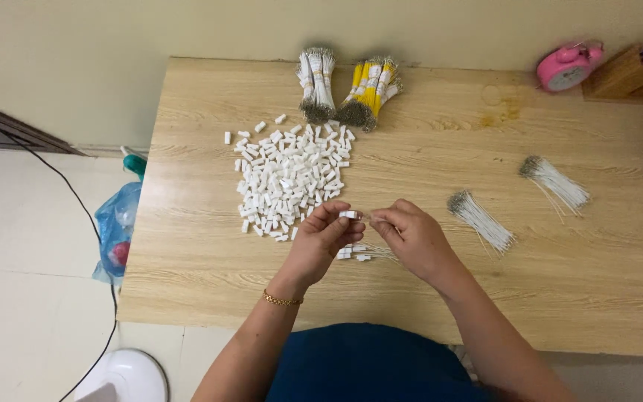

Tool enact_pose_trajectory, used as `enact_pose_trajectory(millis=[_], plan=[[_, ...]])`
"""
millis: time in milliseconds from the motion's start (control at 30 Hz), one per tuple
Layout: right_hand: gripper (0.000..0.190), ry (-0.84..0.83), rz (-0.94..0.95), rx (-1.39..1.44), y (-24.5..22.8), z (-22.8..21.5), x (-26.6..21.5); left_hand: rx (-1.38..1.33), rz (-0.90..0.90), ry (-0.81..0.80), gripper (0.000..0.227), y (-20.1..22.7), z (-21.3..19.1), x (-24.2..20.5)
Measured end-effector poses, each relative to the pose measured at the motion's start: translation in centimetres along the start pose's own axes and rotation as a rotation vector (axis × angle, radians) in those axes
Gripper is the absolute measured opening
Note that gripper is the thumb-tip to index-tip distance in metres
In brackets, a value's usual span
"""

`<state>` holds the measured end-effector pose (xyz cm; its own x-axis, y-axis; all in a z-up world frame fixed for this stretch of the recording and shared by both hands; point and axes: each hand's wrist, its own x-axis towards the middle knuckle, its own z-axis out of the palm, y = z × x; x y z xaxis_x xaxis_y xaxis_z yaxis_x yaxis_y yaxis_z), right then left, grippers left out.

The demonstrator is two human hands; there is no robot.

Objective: Manually assembling small white plastic insulators onto metal wire pins.

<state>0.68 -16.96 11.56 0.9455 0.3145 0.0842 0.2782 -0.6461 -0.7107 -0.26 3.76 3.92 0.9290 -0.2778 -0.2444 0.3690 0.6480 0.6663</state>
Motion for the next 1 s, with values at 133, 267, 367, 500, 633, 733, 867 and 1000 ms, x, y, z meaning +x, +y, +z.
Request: enact_pose_trajectory(millis=[133,267,367,500,633,733,867,1000], plan=[[0.018,0.031,0.040,0.103,-0.7,-0.1,0.5,-0.080,-0.024,0.018,0.021,0.8,0.5,0.2],[0.022,0.057,0.184,0.163,-1.7,-0.6,0.8,-0.130,-0.031,0.001,0.022,1.2,0.7,0.2],[0.020,0.024,0.191,0.158,-2.1,-1.1,1.1,-0.122,-0.018,-0.001,0.022,1.2,1.3,0.1],[0.019,0.001,0.194,0.126,-1.6,-1.2,1.0,-0.081,-0.027,0.020,0.022,0.9,1.6,0.5],[0.020,0.038,0.162,0.138,-1.8,-1.6,1.0,-0.061,-0.034,0.033,0.021,0.7,1.8,0.9],[0.019,0.067,0.137,0.107,-1.6,-1.7,0.7,-0.083,-0.032,0.005,0.021,0.2,1.9,0.9],[0.020,0.046,0.087,-0.014,-1.4,-1.9,1.1,0.016,-0.009,-0.022,0.020,0.1,2.5,1.1],[0.022,-0.003,0.078,0.026,0.3,-0.7,1.2,0.250,0.075,-0.016,0.020,-0.3,2.0,1.3]])
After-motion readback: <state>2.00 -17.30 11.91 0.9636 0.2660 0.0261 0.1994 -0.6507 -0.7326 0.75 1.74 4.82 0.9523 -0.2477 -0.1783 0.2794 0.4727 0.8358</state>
